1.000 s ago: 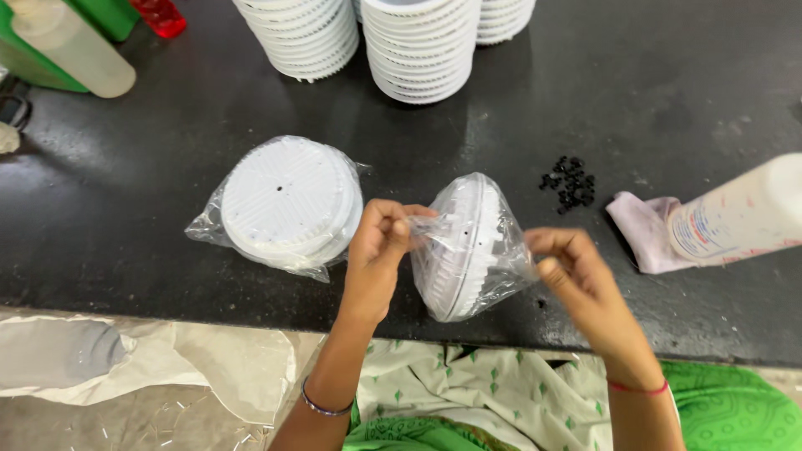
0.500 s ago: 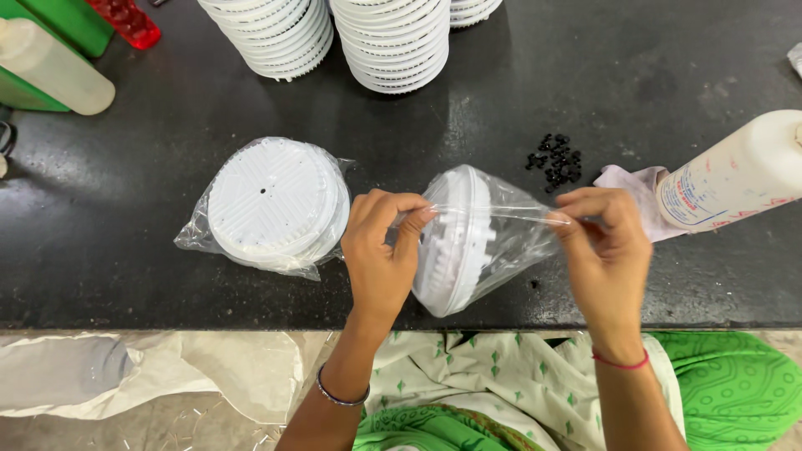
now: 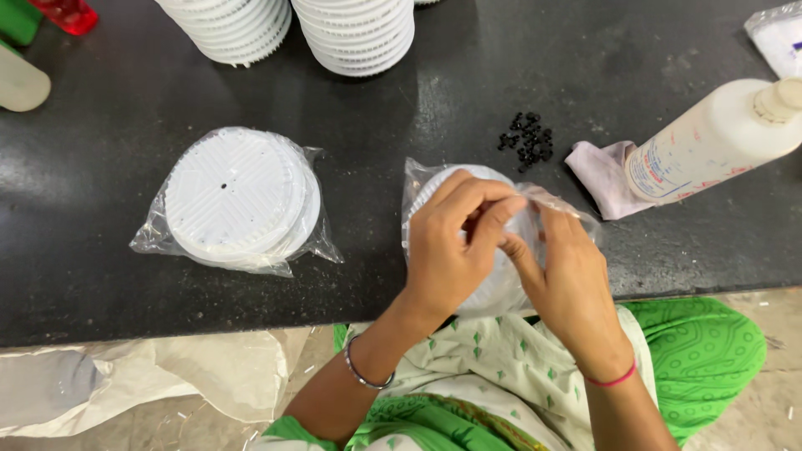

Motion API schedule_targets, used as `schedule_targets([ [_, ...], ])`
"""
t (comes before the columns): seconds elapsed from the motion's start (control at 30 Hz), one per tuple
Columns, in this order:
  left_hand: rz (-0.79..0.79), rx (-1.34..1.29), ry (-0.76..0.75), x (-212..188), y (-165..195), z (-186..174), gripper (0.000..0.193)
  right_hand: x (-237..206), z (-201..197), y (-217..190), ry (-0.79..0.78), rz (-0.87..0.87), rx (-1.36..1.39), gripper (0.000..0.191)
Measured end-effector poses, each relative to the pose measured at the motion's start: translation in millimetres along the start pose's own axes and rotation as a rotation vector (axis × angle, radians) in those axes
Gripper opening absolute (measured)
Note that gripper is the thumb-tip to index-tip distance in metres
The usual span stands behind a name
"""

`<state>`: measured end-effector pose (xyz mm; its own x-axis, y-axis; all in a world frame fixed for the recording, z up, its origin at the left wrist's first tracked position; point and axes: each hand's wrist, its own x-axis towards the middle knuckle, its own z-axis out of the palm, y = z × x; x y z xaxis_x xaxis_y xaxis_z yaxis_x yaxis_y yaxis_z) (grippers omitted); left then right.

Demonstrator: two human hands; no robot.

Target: The person wipes white round plastic covers with a cloth, stacks the cleaned covers, and wraps some in plastic film. They also handle small black fasteners on the workbench while working through the covers one at a time.

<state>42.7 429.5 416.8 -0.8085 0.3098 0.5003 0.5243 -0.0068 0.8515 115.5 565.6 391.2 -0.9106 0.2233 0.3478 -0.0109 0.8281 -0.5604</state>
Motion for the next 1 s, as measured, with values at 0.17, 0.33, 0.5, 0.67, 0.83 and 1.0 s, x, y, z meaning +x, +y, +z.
schedule_targets([
  [0.17, -0.202, -0.401, -0.175, -18, -35, 6, 0.017, -7, 20, 45, -0.27, 0.5, 0.065, 0.058],
  [0.33, -0.231, 0.003, 0.166, -23, -117, -36, 0.028, -12, 38, 81, -0.128, 0.288, 0.567, 0.073],
  [0.5, -0.19, 0.699, 0.232, -57, -172, -101, 0.045, -17, 49, 94, -0.212, 0.458, 0.708, 0.076],
  [0.67, -0.267, 0.748, 0.17, -65, -192, -136, 0.041, -10, 58, 95, -0.345, 0.508, 0.749, 0.074],
  [0.83, -0.167, 0.859, 0.314, -52, -221, -188, 0.034, -23, 79, 84, -0.266, 0.603, 0.788, 0.08],
  [1.0, -0.189, 1.096, 0.455, -33, -244, -238, 0.037, -17, 96, 71, -0.233, 0.586, 0.856, 0.084],
])
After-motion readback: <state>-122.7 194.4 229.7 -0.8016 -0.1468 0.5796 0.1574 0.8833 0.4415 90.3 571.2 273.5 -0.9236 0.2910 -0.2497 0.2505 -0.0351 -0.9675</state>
